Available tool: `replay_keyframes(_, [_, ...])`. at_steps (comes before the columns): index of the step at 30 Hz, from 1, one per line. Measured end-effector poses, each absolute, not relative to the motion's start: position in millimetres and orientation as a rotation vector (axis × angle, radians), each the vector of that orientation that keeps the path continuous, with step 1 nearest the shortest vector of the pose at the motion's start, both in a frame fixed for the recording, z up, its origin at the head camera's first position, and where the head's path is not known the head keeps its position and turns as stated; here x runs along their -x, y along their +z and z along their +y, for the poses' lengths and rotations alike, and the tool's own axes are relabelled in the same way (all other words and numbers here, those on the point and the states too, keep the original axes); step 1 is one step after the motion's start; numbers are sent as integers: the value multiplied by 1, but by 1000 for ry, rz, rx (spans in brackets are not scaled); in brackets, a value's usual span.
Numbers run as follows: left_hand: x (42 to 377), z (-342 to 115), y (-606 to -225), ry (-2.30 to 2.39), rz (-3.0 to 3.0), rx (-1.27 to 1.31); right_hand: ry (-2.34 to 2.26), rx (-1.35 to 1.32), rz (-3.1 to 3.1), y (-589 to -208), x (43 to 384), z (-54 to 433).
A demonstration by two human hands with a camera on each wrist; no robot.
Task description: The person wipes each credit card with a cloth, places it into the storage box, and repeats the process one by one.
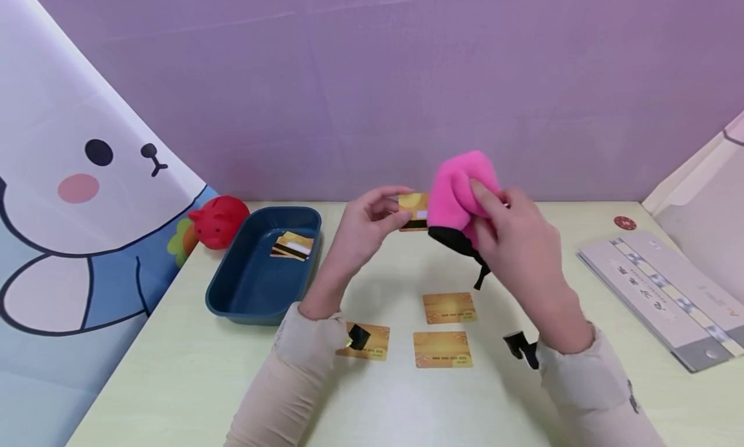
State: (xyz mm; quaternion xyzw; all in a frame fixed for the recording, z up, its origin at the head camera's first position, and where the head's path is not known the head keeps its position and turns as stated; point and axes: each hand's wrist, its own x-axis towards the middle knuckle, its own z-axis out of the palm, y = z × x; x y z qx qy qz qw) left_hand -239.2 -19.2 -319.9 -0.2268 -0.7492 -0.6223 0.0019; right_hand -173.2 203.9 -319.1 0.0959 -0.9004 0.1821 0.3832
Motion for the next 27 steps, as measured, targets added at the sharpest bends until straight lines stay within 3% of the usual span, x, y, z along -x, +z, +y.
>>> replay_keyframes(10, [244,-31,-318,-1917,-2251,652,524,-85,-2254,-311,171,218])
replay_keyframes(21, [235,-6,-330,-1752,-2257,770,436,-504,-2160,-321,168,179])
replay_keyframes(27, [232,-4,-328,-1798,-2245,757,416,-514,-2185,-326,168,172])
